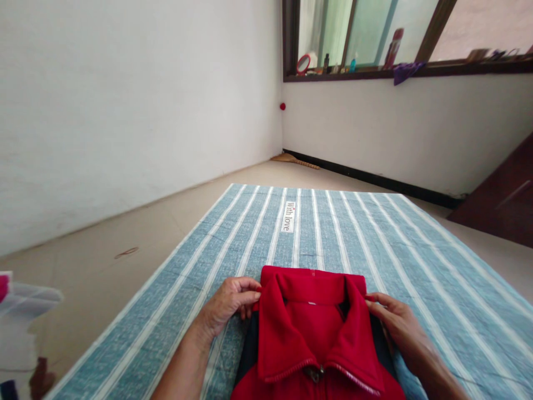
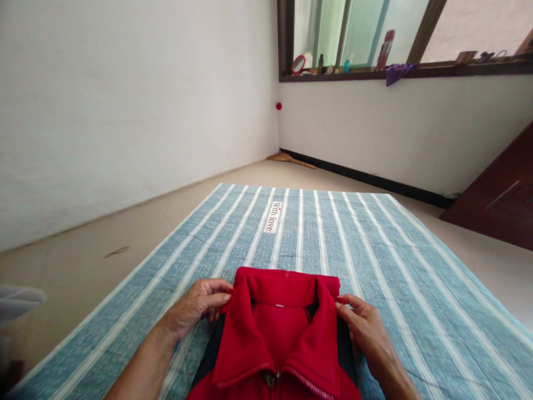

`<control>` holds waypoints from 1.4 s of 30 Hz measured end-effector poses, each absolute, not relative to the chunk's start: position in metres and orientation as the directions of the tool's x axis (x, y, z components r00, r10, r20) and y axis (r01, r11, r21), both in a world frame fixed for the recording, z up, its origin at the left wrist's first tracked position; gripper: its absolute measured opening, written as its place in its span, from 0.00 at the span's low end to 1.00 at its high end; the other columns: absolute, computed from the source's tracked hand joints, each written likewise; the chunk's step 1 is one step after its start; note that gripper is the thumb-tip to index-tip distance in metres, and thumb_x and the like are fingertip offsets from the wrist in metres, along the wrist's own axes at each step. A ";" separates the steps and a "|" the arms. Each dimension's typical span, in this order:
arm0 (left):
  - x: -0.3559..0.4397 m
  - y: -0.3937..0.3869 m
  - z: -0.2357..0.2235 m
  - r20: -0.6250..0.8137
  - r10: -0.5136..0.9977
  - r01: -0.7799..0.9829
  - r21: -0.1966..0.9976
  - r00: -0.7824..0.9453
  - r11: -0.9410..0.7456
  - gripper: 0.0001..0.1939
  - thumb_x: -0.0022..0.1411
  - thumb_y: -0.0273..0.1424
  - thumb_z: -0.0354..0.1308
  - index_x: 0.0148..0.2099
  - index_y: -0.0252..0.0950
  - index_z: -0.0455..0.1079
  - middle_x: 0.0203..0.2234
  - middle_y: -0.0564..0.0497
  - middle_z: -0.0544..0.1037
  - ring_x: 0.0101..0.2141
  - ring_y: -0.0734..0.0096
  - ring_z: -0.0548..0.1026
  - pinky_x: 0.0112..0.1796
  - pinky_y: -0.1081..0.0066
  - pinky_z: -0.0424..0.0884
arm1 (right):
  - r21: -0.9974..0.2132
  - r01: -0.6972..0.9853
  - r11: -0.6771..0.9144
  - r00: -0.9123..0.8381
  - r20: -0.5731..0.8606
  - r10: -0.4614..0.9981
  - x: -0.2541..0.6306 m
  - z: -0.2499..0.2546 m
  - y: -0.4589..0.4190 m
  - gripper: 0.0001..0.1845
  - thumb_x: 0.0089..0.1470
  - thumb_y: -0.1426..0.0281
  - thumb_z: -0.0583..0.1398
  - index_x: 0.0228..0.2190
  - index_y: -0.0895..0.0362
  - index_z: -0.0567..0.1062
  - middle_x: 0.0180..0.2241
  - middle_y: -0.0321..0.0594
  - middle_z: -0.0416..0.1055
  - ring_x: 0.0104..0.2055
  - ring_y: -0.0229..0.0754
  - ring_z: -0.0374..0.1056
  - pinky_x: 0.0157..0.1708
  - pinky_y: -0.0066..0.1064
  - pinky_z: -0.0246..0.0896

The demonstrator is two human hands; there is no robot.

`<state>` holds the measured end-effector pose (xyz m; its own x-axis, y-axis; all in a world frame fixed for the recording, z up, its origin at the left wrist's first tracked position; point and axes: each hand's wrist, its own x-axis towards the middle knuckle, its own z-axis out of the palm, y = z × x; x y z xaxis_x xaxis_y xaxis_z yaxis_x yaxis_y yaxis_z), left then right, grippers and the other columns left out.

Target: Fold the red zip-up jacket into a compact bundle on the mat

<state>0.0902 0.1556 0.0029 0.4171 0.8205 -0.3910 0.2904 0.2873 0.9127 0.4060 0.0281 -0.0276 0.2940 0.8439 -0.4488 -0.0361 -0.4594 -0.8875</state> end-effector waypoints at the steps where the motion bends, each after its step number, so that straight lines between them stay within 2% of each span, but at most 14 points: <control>1: 0.090 0.155 0.003 -0.391 0.822 0.293 0.912 0.413 0.286 0.13 0.44 0.35 0.62 0.32 0.32 0.73 0.16 0.55 0.73 0.16 0.78 0.66 0.18 0.77 0.59 | -0.886 -0.033 -0.462 0.301 -0.450 0.841 0.406 -0.028 0.029 0.22 0.45 0.53 0.59 0.36 0.55 0.74 0.11 0.30 0.63 0.15 0.38 0.63 0.14 0.25 0.53; 10: 0.091 0.156 0.006 -0.397 0.826 0.321 0.905 0.400 0.280 0.12 0.43 0.35 0.63 0.31 0.32 0.73 0.17 0.55 0.72 0.18 0.78 0.65 0.20 0.77 0.59 | -0.882 -0.047 -0.470 0.306 -0.460 0.833 0.404 -0.030 0.031 0.21 0.46 0.50 0.59 0.31 0.55 0.71 0.14 0.30 0.65 0.12 0.33 0.56 0.11 0.23 0.41; 14: 0.091 0.156 0.007 -0.391 0.829 0.338 0.904 0.399 0.264 0.11 0.44 0.34 0.62 0.31 0.33 0.74 0.17 0.55 0.72 0.19 0.78 0.65 0.21 0.77 0.58 | -0.877 -0.045 -0.479 0.318 -0.467 0.825 0.402 -0.029 0.032 0.20 0.46 0.51 0.58 0.31 0.55 0.70 0.12 0.29 0.62 0.13 0.35 0.59 0.12 0.23 0.46; 18: 0.093 0.155 0.009 -0.383 0.840 0.354 0.902 0.385 0.249 0.11 0.44 0.34 0.62 0.30 0.33 0.75 0.16 0.55 0.71 0.19 0.78 0.64 0.21 0.76 0.57 | -0.858 -0.045 -0.511 0.348 -0.493 0.797 0.401 -0.029 0.033 0.18 0.46 0.53 0.58 0.29 0.55 0.69 0.14 0.31 0.65 0.15 0.36 0.61 0.13 0.24 0.49; 25: 0.094 0.154 0.010 -0.361 0.853 0.357 0.906 0.376 0.227 0.10 0.43 0.33 0.62 0.29 0.33 0.73 0.16 0.57 0.70 0.19 0.78 0.63 0.21 0.76 0.56 | -0.849 0.010 -0.529 0.410 -0.479 0.776 0.402 -0.033 0.034 0.17 0.46 0.53 0.58 0.25 0.54 0.65 0.13 0.31 0.64 0.12 0.33 0.56 0.10 0.22 0.40; 28: 0.094 0.155 0.010 -0.356 0.857 0.369 0.904 0.372 0.215 0.10 0.42 0.33 0.62 0.29 0.33 0.71 0.15 0.57 0.69 0.19 0.78 0.63 0.21 0.76 0.56 | -0.829 0.055 -0.557 0.423 -0.486 0.765 0.403 -0.033 0.035 0.18 0.46 0.53 0.58 0.24 0.54 0.64 0.12 0.29 0.62 0.11 0.32 0.54 0.09 0.22 0.40; 32: 0.095 0.154 0.012 -0.361 0.862 0.388 0.896 0.356 0.215 0.12 0.41 0.34 0.62 0.29 0.34 0.67 0.17 0.57 0.69 0.19 0.77 0.64 0.19 0.77 0.56 | -0.787 0.154 -0.598 0.433 -0.490 0.756 0.406 -0.030 0.035 0.19 0.47 0.51 0.56 0.26 0.55 0.67 0.11 0.30 0.61 0.10 0.33 0.53 0.08 0.23 0.41; 35: 0.096 0.154 0.013 -0.394 0.857 0.388 0.885 0.331 0.257 0.17 0.41 0.36 0.62 0.34 0.35 0.65 0.20 0.57 0.71 0.20 0.76 0.67 0.17 0.78 0.56 | -0.761 0.224 -0.608 0.417 -0.489 0.766 0.408 -0.028 0.035 0.23 0.48 0.49 0.54 0.28 0.58 0.71 0.12 0.32 0.63 0.11 0.34 0.56 0.09 0.23 0.43; 38: 0.097 0.153 0.014 -0.427 0.845 0.420 0.864 0.322 0.277 0.21 0.40 0.38 0.62 0.37 0.35 0.63 0.19 0.58 0.70 0.18 0.75 0.67 0.16 0.78 0.55 | -0.750 0.298 -0.591 0.398 -0.465 0.791 0.409 -0.026 0.034 0.27 0.48 0.47 0.53 0.26 0.59 0.73 0.11 0.33 0.61 0.11 0.35 0.57 0.09 0.24 0.43; 42: 0.097 0.153 0.015 -0.458 0.840 0.503 0.820 0.291 0.272 0.20 0.41 0.40 0.61 0.35 0.35 0.63 0.18 0.57 0.71 0.16 0.75 0.68 0.15 0.78 0.54 | -0.750 0.314 -0.582 0.412 -0.444 0.795 0.408 -0.027 0.033 0.27 0.46 0.46 0.54 0.23 0.59 0.72 0.12 0.33 0.60 0.12 0.36 0.58 0.09 0.24 0.44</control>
<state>0.0970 0.1530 0.0149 0.2911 0.8400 -0.4578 0.5032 0.2725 0.8201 0.4079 0.0331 -0.0268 0.4125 0.7954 -0.4441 0.3138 -0.5818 -0.7504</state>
